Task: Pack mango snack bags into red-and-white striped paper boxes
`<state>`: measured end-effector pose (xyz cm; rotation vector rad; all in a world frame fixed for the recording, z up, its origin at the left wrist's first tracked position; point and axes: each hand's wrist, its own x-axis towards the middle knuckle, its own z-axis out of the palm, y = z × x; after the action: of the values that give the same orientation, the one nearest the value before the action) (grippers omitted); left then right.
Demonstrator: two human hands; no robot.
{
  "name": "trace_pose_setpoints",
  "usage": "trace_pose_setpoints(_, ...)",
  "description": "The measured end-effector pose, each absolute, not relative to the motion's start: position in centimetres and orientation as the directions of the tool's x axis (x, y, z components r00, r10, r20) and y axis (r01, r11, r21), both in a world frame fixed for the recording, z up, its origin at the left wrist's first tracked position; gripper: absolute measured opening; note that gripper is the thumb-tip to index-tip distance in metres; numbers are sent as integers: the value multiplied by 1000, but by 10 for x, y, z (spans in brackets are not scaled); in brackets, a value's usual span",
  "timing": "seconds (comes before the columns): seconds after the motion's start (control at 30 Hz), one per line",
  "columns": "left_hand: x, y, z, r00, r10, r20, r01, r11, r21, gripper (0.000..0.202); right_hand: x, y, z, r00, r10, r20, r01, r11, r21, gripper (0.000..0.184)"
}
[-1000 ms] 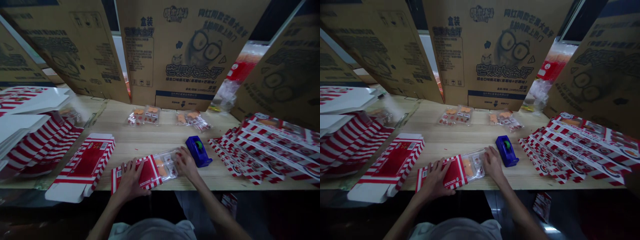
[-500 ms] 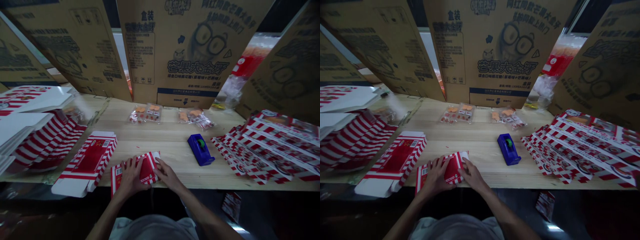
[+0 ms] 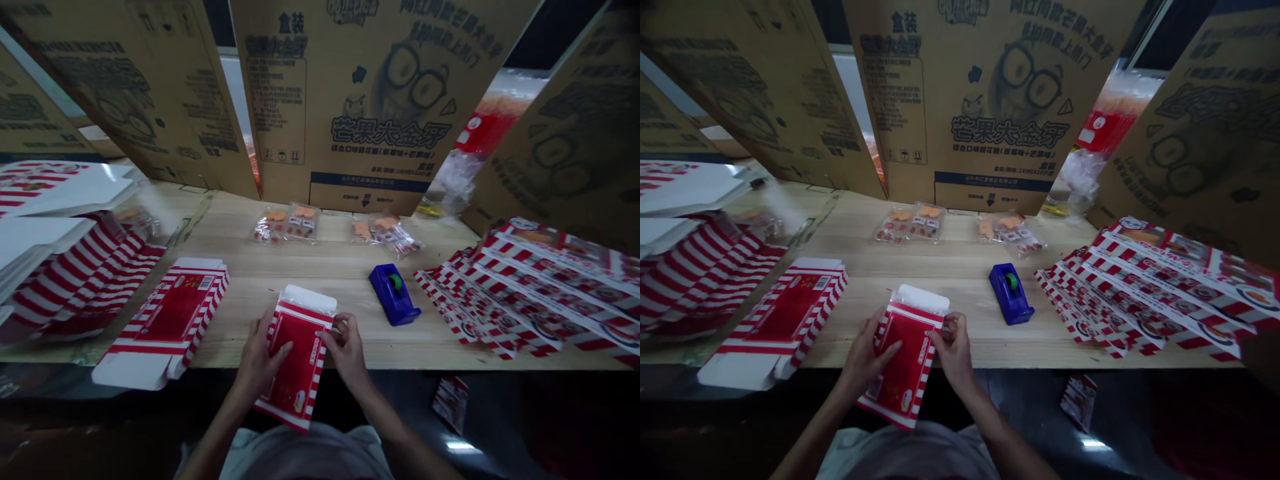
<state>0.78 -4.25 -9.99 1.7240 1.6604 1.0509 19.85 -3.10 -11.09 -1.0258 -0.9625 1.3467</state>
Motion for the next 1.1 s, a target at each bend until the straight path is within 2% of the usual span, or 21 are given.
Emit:
trace_pose_setpoints(0.07,4,-44,-106,-2,994,111,359,-103,928,67,206,-32,-110,-38,998,-47,-288,-56,-956,42)
trace_pose_setpoints(0.13,4,-48,-107,28,998,50,189,-54,980,71,213,-35,-110,-38,998,-46,-254,-54,-966,41)
trace_pose_setpoints(0.27,11,-57,-106,48,999,-24,52,21,998,79,222,-43,-115,-31,999,-34,-164,-39,-986,50)
trace_pose_setpoints(0.4,13,-66,-114,91,996,2,32,-5,999,79,227,-51,-124,-90,995,-30,-77,-37,-996,52)
trace_pose_setpoints(0.5,12,-70,-118,152,988,-2,61,-8,998,72,232,-55,-130,-72,997,5,28,7,-1000,38)
trace_pose_setpoints(0.67,7,-66,-113,263,965,18,134,-55,989,33,237,-56,-128,-130,985,114,148,133,-980,10)
trace_pose_setpoints(0.8,8,-62,-110,157,970,187,289,-226,930,14,238,-48,-120,-166,959,229,137,253,-958,15)
trace_pose_setpoints(0.87,13,-63,-113,52,975,217,234,-223,946,19,239,-45,-116,-166,955,246,138,269,-953,15)
trace_pose_setpoints(1.0,21,-69,-125,-37,995,97,-35,-99,995,49,239,-42,-113,-123,960,252,135,267,-954,15)
trace_pose_setpoints(1.1,19,-69,-128,-24,991,133,-51,-135,990,39,239,-43,-113,-108,964,242,123,254,-959,16)
